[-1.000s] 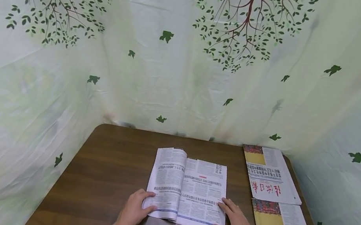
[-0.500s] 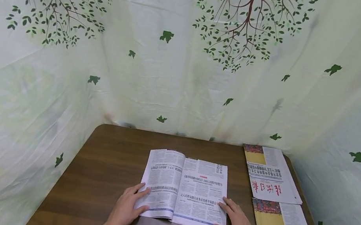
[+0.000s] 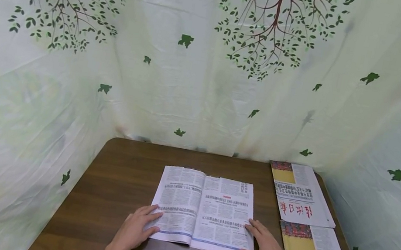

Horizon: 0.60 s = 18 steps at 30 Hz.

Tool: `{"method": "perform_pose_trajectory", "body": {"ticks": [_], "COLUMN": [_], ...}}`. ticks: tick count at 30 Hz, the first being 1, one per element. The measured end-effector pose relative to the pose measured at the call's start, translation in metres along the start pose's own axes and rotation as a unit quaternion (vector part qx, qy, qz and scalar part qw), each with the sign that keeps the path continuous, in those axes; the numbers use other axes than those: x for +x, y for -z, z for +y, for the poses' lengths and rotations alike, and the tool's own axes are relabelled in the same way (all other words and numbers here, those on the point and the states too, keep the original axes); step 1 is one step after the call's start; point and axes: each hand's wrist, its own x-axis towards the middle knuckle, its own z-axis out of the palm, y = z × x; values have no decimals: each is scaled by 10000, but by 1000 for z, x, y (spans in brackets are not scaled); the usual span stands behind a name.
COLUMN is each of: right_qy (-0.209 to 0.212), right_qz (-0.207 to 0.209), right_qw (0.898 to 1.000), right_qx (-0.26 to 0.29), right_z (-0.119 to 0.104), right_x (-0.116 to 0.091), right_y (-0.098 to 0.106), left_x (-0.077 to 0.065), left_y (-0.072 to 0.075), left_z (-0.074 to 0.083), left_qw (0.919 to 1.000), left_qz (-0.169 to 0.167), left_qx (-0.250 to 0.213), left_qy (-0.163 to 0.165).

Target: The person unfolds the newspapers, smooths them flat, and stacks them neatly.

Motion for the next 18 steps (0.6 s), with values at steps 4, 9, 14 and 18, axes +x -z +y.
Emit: {"method": "perform_pose_trajectory", "body": {"ticks": [4, 9, 14, 18], "right_qy": [28, 94, 60, 27], "right_qz": [85, 117, 176, 221], "right_qw": [9999, 9999, 9998, 9996], "right_qx": [-67, 8, 82, 191], "right_z": [5, 9, 11, 13], "right_x": [1, 0, 0, 1], "right_y": [2, 2, 1, -1], "left_x": [2, 3, 1, 2], "left_y": [5, 8, 9, 9], "left_z": [-6, -10, -12, -12], "left_qw": [9999, 9990, 9969, 9956], "left_qz": [-113, -156, -83, -5], "left_qx": [-50, -196, -343, -486], "left_qy": [65, 370, 705, 806]}}
